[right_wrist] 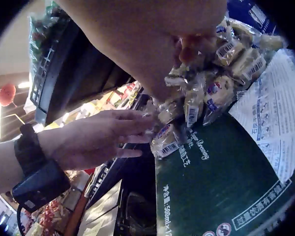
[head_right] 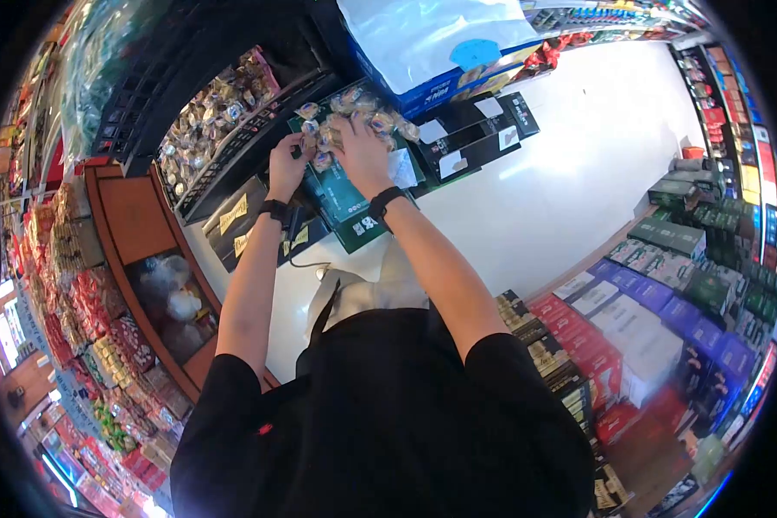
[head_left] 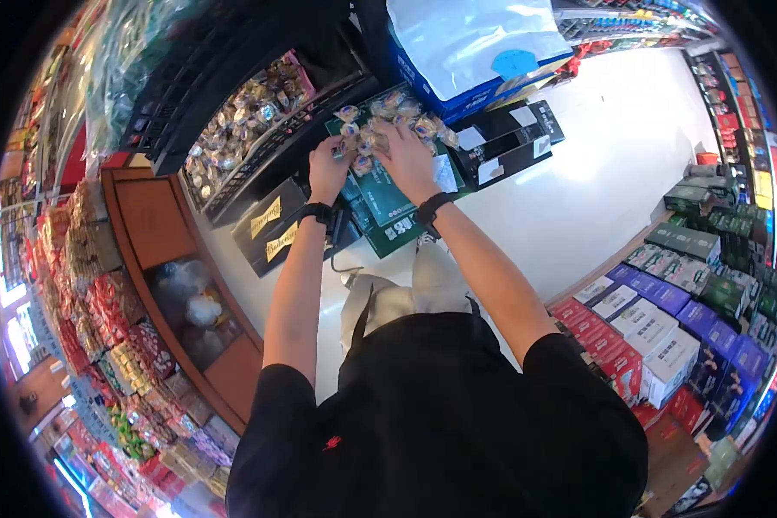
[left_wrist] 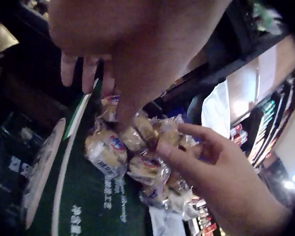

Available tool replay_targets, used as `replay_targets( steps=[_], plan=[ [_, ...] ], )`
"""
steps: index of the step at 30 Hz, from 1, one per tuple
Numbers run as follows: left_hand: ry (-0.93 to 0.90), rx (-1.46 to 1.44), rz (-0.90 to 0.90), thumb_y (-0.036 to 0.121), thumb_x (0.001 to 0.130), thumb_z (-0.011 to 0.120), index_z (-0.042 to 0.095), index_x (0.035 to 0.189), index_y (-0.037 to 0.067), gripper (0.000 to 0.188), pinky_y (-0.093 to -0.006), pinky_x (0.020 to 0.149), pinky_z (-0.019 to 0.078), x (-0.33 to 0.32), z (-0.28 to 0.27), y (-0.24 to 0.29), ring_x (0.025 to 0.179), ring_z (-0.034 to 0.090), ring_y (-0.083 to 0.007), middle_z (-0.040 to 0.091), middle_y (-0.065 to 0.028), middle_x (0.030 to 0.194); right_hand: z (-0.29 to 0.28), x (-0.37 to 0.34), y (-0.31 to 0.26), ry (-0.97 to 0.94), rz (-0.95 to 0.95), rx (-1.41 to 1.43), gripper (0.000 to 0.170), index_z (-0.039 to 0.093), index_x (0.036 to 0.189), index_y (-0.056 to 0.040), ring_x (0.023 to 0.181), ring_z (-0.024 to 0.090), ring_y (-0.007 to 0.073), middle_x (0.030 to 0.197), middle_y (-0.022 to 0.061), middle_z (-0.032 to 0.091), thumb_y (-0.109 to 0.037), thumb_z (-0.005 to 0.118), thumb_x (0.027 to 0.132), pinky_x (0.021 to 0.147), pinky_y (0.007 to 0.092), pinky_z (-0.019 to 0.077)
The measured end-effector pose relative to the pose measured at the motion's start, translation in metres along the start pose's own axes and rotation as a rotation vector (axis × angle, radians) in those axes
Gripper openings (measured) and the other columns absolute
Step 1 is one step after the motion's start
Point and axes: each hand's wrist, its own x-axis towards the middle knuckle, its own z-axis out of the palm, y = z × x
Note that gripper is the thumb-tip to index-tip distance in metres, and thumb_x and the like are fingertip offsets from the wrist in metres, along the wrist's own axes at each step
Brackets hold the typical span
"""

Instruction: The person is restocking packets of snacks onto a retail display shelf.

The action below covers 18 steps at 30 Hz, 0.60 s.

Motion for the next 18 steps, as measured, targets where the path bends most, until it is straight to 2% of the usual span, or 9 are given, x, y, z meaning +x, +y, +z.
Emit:
replay_targets(
  steps=[2, 3, 7, 10, 11, 18],
  plan=[
    [0.066, 0.149, -0.011, 0.023, 0.081, 0.086, 0.07, 0.121, 0.002, 0.049, -0.0426, 0.093, 0.0546, -0.014, -0.005, 0.012, 0.103, 0.069, -0.0317, 0.073, -0.0172, 0.111, 0.002, 0.007, 0.005, 0.0, -0.014, 0.009, 0.059, 0.055, 0.137, -0.0139, 0.117, 0.062, 0.0384, 0.135, 0.0177, 0.059, -0.021, 0.079, 0.083, 0.091, 0.0477, 0.0566],
    [0.106, 0.124, 0.015, 0.021, 0.079, 0.086, 0.071, 0.118, 0.005, 0.045, -0.0425, 0.091, 0.0535, -0.02, -0.002, 0.007, 0.101, 0.066, -0.0316, 0.07, -0.014, 0.107, 0.002, 0.009, 0.005, -0.012, -0.014, 0.007, 0.059, 0.055, 0.137, -0.0134, 0.117, 0.062, 0.0378, 0.134, 0.0173, 0.06, -0.021, 0.079, 0.083, 0.091, 0.0474, 0.0564],
    [0.058, 0.22, -0.012, 0.015, 0.076, 0.085, 0.07, 0.115, 0.009, 0.043, -0.0428, 0.097, 0.0501, -0.057, -0.006, 0.052, 0.112, 0.062, -0.034, 0.065, -0.012, 0.11, 0.003, 0.012, 0.007, 0.008, -0.034, 0.003, 0.06, 0.056, 0.136, -0.0119, 0.114, 0.062, 0.0359, 0.127, 0.0149, 0.06, -0.024, 0.08, 0.082, 0.09, 0.0458, 0.0559],
    [0.048, 0.138, -0.002, 0.013, 0.077, 0.084, 0.068, 0.116, 0.009, 0.042, -0.0445, 0.099, 0.0497, -0.06, 0.008, 0.054, 0.112, 0.061, -0.0356, 0.066, -0.0122, 0.113, 0.004, 0.012, 0.009, 0.031, -0.077, -0.029, 0.057, 0.056, 0.132, -0.0098, 0.114, 0.061, 0.0343, 0.127, 0.0143, 0.06, -0.023, 0.079, 0.082, 0.091, 0.0451, 0.0553],
    [0.057, 0.123, 0.084, 0.012, 0.078, 0.083, 0.067, 0.119, 0.01, 0.043, -0.045, 0.098, 0.0505, -0.057, 0.011, 0.051, 0.111, 0.062, -0.0361, 0.067, -0.0111, 0.113, 0.004, 0.012, 0.01, 0.038, -0.089, -0.047, 0.055, 0.057, 0.131, -0.0088, 0.114, 0.061, 0.0337, 0.128, 0.0144, 0.06, -0.022, 0.078, 0.082, 0.093, 0.045, 0.055],
    [0.057, 0.256, 0.091, 0.013, 0.074, 0.083, 0.071, 0.115, 0.008, 0.043, -0.0423, 0.09, 0.0537, -0.074, 0.018, 0.05, 0.101, 0.062, -0.0332, 0.069, -0.0081, 0.105, 0.013, 0.011, 0.015, 0.029, -0.109, -0.138, 0.042, 0.063, 0.12, -0.0082, 0.11, 0.06, 0.0312, 0.121, 0.0117, 0.061, -0.022, 0.077, 0.082, 0.088, 0.0437, 0.0537]
  ],
)
